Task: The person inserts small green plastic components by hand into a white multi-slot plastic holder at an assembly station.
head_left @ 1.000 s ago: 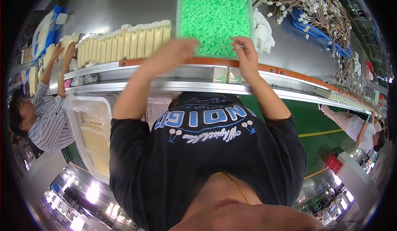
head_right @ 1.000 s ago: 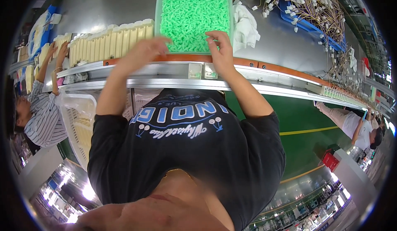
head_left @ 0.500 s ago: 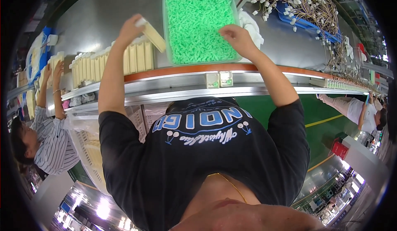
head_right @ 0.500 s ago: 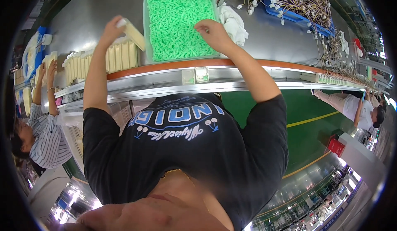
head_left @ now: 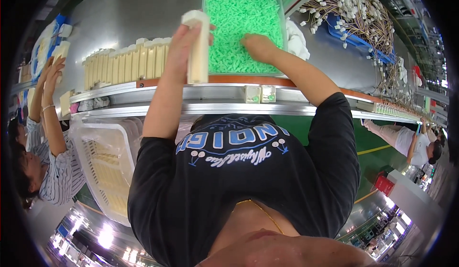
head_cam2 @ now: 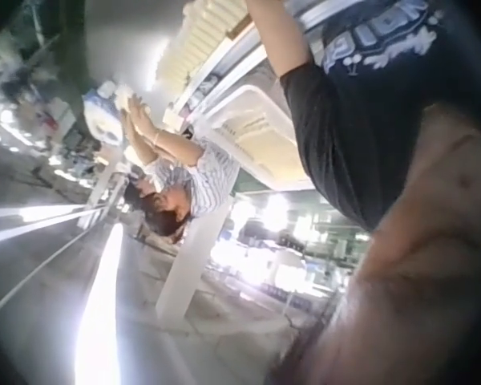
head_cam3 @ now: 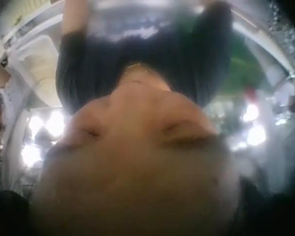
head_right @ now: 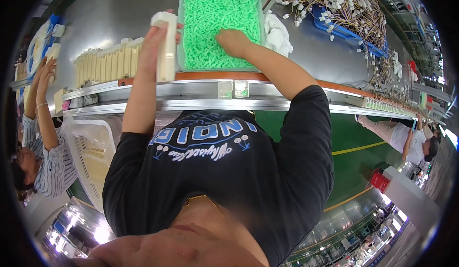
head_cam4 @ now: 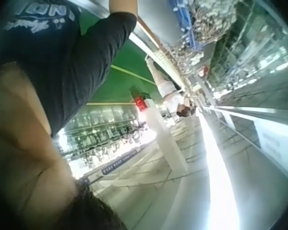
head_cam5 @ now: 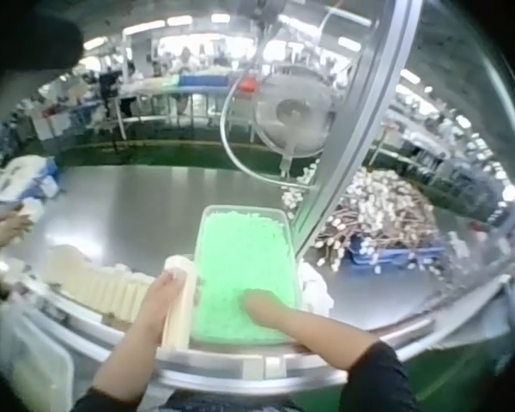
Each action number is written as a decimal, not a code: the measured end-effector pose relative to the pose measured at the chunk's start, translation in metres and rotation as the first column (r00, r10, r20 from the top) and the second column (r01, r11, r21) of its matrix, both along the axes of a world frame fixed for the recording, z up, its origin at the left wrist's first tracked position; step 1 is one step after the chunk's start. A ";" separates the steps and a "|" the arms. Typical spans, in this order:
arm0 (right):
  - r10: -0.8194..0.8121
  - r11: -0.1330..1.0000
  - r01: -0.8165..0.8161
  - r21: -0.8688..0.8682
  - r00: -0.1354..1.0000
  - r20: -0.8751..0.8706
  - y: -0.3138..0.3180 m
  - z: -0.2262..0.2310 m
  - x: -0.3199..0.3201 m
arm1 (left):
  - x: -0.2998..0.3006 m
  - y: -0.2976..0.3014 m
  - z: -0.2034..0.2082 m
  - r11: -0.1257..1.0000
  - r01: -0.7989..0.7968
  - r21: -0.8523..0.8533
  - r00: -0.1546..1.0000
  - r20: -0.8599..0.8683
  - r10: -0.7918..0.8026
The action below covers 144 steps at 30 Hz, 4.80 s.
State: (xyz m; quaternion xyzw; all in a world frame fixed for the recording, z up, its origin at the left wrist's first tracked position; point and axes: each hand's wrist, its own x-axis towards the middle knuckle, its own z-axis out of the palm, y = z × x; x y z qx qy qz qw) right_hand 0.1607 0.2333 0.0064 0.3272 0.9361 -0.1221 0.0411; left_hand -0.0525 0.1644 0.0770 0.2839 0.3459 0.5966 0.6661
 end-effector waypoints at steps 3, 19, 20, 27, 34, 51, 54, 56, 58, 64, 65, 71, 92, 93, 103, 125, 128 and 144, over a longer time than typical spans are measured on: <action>0.015 1.000 -0.015 -0.019 1.000 -0.018 -0.001 -0.001 -0.001 | 0.019 -0.006 -0.009 0.995 0.070 -0.074 0.993 -0.090 -0.076; -0.255 0.933 0.256 -0.253 0.966 0.039 -0.028 0.033 0.011 | 0.037 -0.019 -0.019 0.828 0.305 -0.471 0.951 0.203 -0.235; -0.257 0.933 0.258 -0.252 0.966 0.037 -0.028 0.033 0.012 | 0.040 -0.021 -0.015 0.828 0.307 -0.470 0.950 0.201 -0.238; -0.290 0.922 0.221 -0.317 0.938 -0.189 -0.012 0.032 0.023 | 0.047 -0.027 -0.013 0.881 0.313 -0.354 0.940 0.246 -0.235; -0.452 0.846 0.267 -0.462 0.818 -0.354 -0.007 0.027 0.028 | 0.052 -0.028 -0.018 0.899 0.297 -0.321 0.912 0.376 -0.167; -0.457 0.700 -0.023 -0.714 0.754 -0.471 -0.059 0.172 0.008 | 0.057 -0.058 0.008 0.878 0.475 0.059 0.829 -0.366 -0.423; -0.471 0.673 0.008 -0.740 0.776 -0.420 -0.064 0.172 0.007 | 0.057 -0.058 0.007 0.857 0.503 0.115 0.814 -0.397 -0.425; -0.420 0.691 0.012 -0.723 0.820 -0.389 -0.066 0.180 0.005 | 0.051 -0.057 0.003 0.722 0.685 0.097 0.728 -0.138 -0.671; -0.372 0.711 0.018 -0.703 0.858 -0.354 -0.068 0.182 0.005 | 0.052 -0.061 0.011 0.706 0.705 0.070 0.709 -0.082 -0.700; -0.375 0.751 -0.042 -0.659 0.795 -0.478 -0.071 0.184 0.012 | 0.053 -0.059 0.015 0.736 0.667 0.114 0.744 -0.062 -0.665; -0.330 0.790 -0.060 -0.610 0.797 -0.506 -0.072 0.185 0.014 | 0.053 -0.057 0.013 0.711 0.687 0.149 0.724 -0.051 -0.688; -0.124 0.867 -0.178 -0.465 0.827 -0.548 -0.078 0.184 0.015 | 0.052 -0.059 0.007 0.630 0.769 0.106 0.639 -0.126 -0.759; -0.157 0.979 -0.031 -0.203 0.523 -0.838 -0.097 0.132 0.006 | 0.056 -0.055 0.019 0.874 0.482 0.055 0.853 -0.256 -0.454; -0.147 0.983 -0.022 -0.185 0.515 -0.845 -0.096 0.130 0.006 | 0.056 -0.055 0.021 0.876 0.480 0.054 0.854 -0.256 -0.452; -0.408 0.907 0.295 -0.300 0.449 -0.795 -0.081 0.080 0.039 | 0.038 -0.096 -0.014 0.932 -0.281 0.231 0.544 -0.761 0.353; -0.428 0.904 0.203 -0.376 0.402 -0.810 -0.100 0.040 0.026 | 0.051 -0.110 -0.009 0.844 0.522 -0.125 -0.065 -0.992 -0.107; -0.440 0.896 0.278 -0.346 0.446 -0.779 -0.099 0.043 0.037 | 0.025 -0.082 0.019 0.806 0.513 -0.296 -0.028 -0.944 -0.329; -0.428 0.900 0.254 -0.353 0.663 -0.614 -0.045 0.033 0.051 | -0.106 0.079 -0.075 0.927 0.329 -0.182 -0.264 -0.960 -0.095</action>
